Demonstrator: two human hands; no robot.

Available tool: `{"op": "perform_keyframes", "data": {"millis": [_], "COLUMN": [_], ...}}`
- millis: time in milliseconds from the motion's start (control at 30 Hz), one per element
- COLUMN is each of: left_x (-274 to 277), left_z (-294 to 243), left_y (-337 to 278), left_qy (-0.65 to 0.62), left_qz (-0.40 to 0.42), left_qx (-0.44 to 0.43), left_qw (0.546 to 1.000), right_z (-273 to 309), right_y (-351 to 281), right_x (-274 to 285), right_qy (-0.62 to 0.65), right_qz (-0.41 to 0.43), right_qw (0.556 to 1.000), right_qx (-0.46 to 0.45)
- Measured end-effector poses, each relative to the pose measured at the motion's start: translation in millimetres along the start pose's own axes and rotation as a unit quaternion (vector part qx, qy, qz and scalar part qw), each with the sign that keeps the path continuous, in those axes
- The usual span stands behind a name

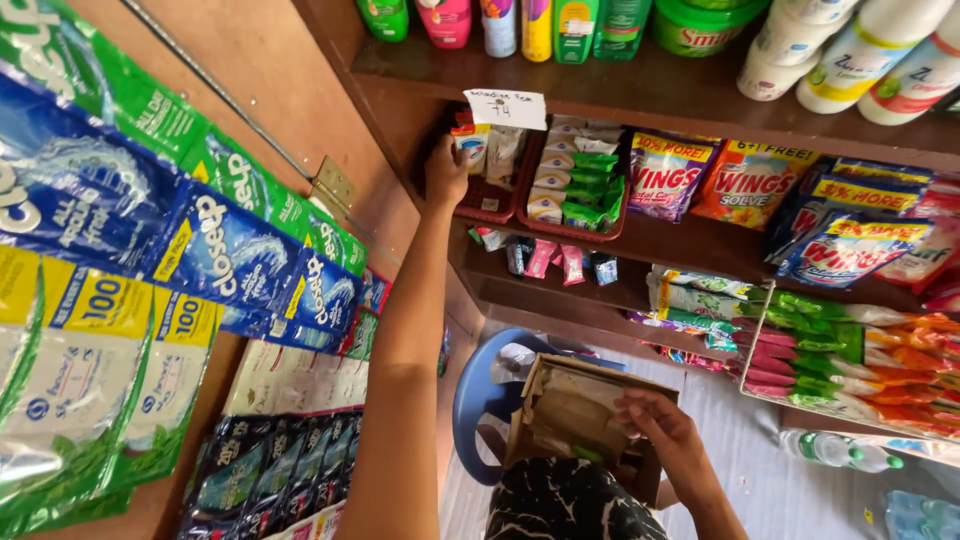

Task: The recorder is organizing and stocking various grocery items, including canned goods and toiletries, onto store shelves from a cardboard box.

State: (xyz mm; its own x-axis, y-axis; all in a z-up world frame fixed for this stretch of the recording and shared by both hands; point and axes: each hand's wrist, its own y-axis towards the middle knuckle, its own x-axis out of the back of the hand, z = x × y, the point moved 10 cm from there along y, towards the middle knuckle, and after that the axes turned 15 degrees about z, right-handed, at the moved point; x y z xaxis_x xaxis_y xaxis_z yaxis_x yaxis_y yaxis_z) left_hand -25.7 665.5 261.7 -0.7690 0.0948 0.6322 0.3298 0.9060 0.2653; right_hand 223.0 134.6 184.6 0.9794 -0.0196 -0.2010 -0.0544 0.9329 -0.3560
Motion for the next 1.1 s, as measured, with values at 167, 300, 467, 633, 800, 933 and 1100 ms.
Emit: {"op": "perform_keyframes", "data": {"millis": [167,300,467,633,800,933,1100], "left_x": [-19,-15,-24,-29,-29,-33,-42], "left_z": [15,7,21,33,37,33,39], "left_y": [14,8,14,23,20,16,5], "left_qy": [0.030,0.007,-0.006,-0.028,-0.006,0.024,0.092], "left_qz": [0.013,0.006,0.045,0.060,0.058,0.098,0.061], "left_qx": [-0.006,0.018,0.053,0.013,-0.008,0.053,-0.013], "left_qw": [0.999,1.000,0.998,0.998,0.998,0.994,0.994], "right_z": [-15,-14,-30,-36,-42,-70,-76], "right_y": [0,1,7,12,14,10,3], "right_x": [7,0,1,-9,-17,-8,-6], "right_qy": [0.002,0.005,-0.003,-0.014,-0.021,-0.011,0.005], "right_qz": [0.008,0.023,0.028,0.032,0.054,0.024,0.028], "right_qw": [1.000,1.000,1.000,0.999,0.998,0.996,1.000], "right_qx": [0.000,0.002,0.002,-0.024,-0.034,-0.086,-0.010]}}
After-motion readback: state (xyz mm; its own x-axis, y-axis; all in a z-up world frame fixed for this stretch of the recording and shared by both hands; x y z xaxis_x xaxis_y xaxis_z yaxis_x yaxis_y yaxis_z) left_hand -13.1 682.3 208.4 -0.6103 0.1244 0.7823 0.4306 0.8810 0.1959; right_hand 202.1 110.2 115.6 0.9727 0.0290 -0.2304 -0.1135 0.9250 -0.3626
